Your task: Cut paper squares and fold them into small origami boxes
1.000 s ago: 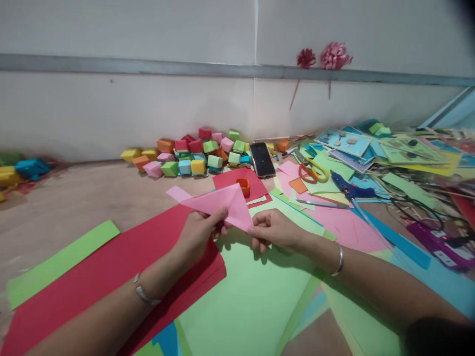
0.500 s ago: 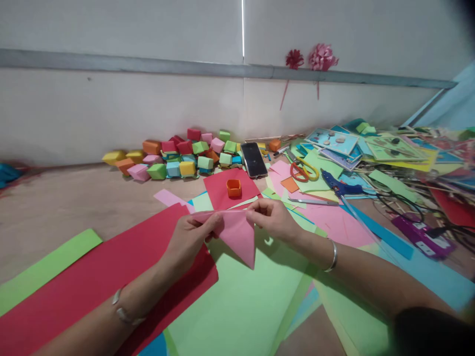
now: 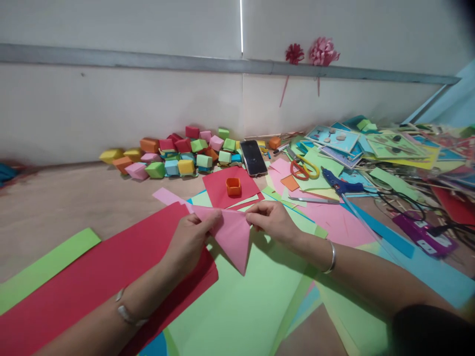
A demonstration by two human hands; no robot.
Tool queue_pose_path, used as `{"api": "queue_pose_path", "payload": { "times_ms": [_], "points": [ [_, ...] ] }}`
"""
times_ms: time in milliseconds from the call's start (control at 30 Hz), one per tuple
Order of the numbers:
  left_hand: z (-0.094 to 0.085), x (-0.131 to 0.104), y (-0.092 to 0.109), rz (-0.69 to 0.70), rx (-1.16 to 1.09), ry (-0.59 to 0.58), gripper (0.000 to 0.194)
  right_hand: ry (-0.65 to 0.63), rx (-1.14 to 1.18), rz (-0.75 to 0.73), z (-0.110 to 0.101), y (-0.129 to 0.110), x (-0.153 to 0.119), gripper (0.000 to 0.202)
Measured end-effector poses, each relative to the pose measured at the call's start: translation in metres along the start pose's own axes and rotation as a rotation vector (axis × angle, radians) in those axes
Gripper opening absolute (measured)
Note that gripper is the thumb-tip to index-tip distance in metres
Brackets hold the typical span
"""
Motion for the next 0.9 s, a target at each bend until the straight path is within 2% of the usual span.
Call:
{"api": "queue_pose_path", "payload": {
  "times_ms": [233,533,733,900],
  "points": [
    [0.013,-0.01,-0.011,-0.041,-0.105,-0.036,0.036,-0.067,-0.109,-0.097,0.008,-0.005,-0.009,0.011],
    [0.013,-0.012,-0.003,-0.043,-0.169,-0.033,0.032,-0.118,-0.286,-0.243,0.009,-0.011,-0.012,0.014],
    [0.009,-0.011,0.0,-0.043,-0.17,-0.006,0.029,-0.108,-0.288,-0.271,0.01,-0.013,-0.013,0.015],
    [-0.002,-0.003,0.009,-0.035,-0.165,0.036,0.029,-0.074,-0.268,-0.223,0.005,-0.015,-0.012,0.013]
  ]
}}
Point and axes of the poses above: each hand's wrist, its own x-axis towards the middle knuckle, its own z-axis out of the palm, y = z × x, the point moved 5 cm from there along x, towards the middle knuckle, and after that the axes turned 11 degrees about -z, right-handed, at the moved point
